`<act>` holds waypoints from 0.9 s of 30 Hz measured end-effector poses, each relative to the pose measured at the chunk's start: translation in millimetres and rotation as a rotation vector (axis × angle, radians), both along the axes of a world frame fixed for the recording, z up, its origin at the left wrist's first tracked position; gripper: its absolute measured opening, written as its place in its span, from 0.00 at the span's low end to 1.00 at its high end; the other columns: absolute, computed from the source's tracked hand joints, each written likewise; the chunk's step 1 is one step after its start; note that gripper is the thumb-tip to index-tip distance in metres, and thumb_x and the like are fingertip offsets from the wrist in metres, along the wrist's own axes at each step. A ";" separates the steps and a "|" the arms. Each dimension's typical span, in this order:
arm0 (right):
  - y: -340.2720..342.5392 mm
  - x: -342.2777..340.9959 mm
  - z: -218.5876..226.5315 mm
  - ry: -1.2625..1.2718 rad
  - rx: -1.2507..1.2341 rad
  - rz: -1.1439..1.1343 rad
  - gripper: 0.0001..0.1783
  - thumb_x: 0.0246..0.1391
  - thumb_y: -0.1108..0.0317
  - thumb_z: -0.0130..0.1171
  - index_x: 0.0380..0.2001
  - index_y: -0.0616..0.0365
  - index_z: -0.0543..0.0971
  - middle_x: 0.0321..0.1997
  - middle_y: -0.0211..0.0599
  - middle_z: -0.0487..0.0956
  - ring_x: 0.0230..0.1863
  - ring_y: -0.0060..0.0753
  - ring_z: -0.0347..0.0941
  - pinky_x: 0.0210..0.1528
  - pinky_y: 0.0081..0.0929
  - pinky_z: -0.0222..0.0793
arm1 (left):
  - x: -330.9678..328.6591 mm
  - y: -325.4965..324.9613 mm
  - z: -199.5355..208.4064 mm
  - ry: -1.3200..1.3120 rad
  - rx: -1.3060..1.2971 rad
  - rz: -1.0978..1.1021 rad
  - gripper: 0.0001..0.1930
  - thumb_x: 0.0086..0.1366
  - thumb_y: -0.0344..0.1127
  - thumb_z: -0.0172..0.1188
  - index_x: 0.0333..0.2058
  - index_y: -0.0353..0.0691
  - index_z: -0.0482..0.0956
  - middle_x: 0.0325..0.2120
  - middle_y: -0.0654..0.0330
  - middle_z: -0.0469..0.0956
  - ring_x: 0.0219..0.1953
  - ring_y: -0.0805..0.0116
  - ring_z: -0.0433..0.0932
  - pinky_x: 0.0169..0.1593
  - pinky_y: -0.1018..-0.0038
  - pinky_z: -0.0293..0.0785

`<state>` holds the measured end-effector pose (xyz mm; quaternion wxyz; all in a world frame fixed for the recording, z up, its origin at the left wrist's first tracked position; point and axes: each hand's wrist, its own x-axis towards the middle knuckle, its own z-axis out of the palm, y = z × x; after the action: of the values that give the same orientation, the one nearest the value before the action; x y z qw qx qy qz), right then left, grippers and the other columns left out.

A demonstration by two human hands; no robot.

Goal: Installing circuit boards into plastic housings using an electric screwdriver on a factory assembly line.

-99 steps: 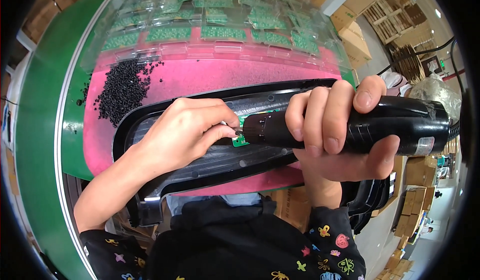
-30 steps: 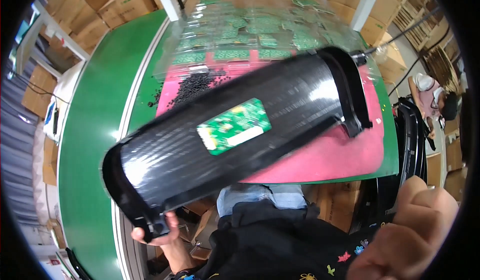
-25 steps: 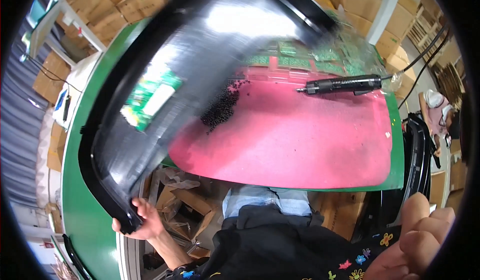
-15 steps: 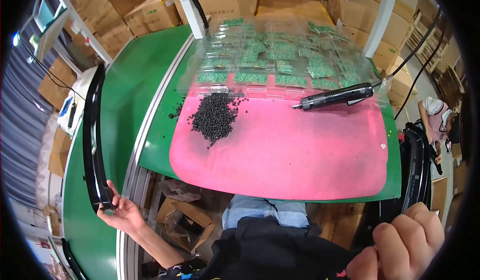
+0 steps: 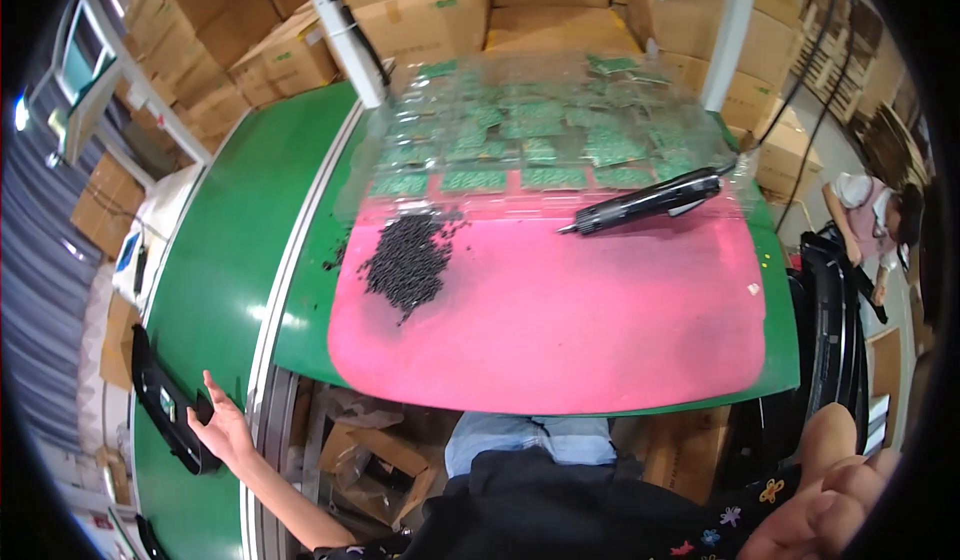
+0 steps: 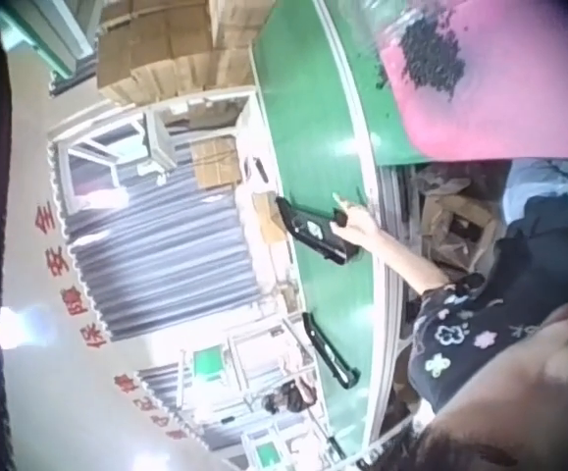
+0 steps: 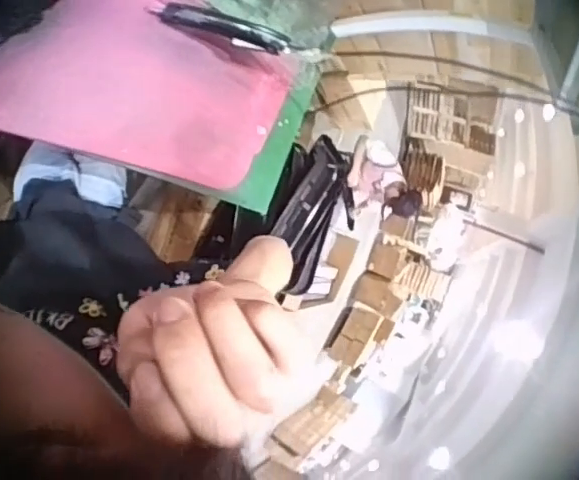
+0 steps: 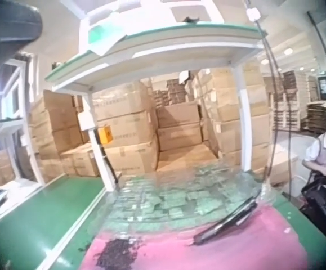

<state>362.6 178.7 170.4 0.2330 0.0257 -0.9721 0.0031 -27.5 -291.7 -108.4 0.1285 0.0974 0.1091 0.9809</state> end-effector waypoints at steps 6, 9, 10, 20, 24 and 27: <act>70.4 71.7 -131.1 0.898 0.353 0.048 0.05 0.38 0.68 0.57 0.20 0.57 0.76 0.18 0.37 0.72 0.21 0.40 0.70 0.32 0.34 0.72 | 27.2 83.2 14.1 0.194 -0.709 0.512 0.25 0.71 0.38 0.47 0.62 0.32 0.61 0.47 0.59 0.72 0.41 0.67 0.74 0.41 0.74 0.71; 119.2 52.4 -85.5 0.350 0.336 -0.715 0.10 0.42 0.77 0.54 0.32 0.59 0.78 0.25 0.46 0.76 0.27 0.46 0.76 0.31 0.40 0.70 | 32.7 174.2 29.3 0.286 -0.932 0.580 0.15 0.72 0.37 0.44 0.48 0.32 0.70 0.29 0.62 0.69 0.32 0.72 0.68 0.34 0.77 0.61; 154.2 50.5 -88.6 0.467 0.249 -0.722 0.09 0.43 0.74 0.57 0.32 0.60 0.75 0.26 0.45 0.76 0.27 0.47 0.76 0.31 0.38 0.71 | 34.6 190.6 29.1 0.415 -0.970 0.527 0.14 0.72 0.37 0.43 0.46 0.32 0.71 0.27 0.61 0.69 0.31 0.72 0.67 0.34 0.77 0.61; 291.2 168.7 -260.7 -0.606 -0.293 -1.639 0.40 0.48 0.41 0.64 0.54 0.60 0.69 0.53 0.47 0.78 0.54 0.46 0.76 0.55 0.42 0.70 | 78.6 290.4 7.0 0.914 -1.285 0.111 0.13 0.74 0.35 0.43 0.36 0.34 0.74 0.19 0.62 0.72 0.21 0.80 0.67 0.25 0.83 0.59; 292.3 192.2 -288.7 -0.531 -0.339 -1.558 0.30 0.52 0.47 0.61 0.50 0.60 0.75 0.50 0.48 0.80 0.51 0.47 0.78 0.52 0.42 0.73 | 83.6 292.8 7.4 0.962 -1.283 0.086 0.11 0.73 0.32 0.44 0.35 0.33 0.74 0.18 0.63 0.73 0.20 0.81 0.67 0.25 0.84 0.58; 293.4 205.5 -299.7 -0.472 -0.239 -1.572 0.17 0.55 0.57 0.55 0.40 0.57 0.82 0.44 0.49 0.82 0.46 0.49 0.80 0.47 0.43 0.76 | 82.8 290.7 7.6 0.964 -1.271 0.073 0.11 0.73 0.31 0.45 0.35 0.32 0.74 0.19 0.63 0.73 0.20 0.81 0.67 0.25 0.83 0.59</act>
<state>568.1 472.1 -129.3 -0.0417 -0.6874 -0.7232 -0.0522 55.3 -1.0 -100.8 0.0657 0.4154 0.6940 0.5844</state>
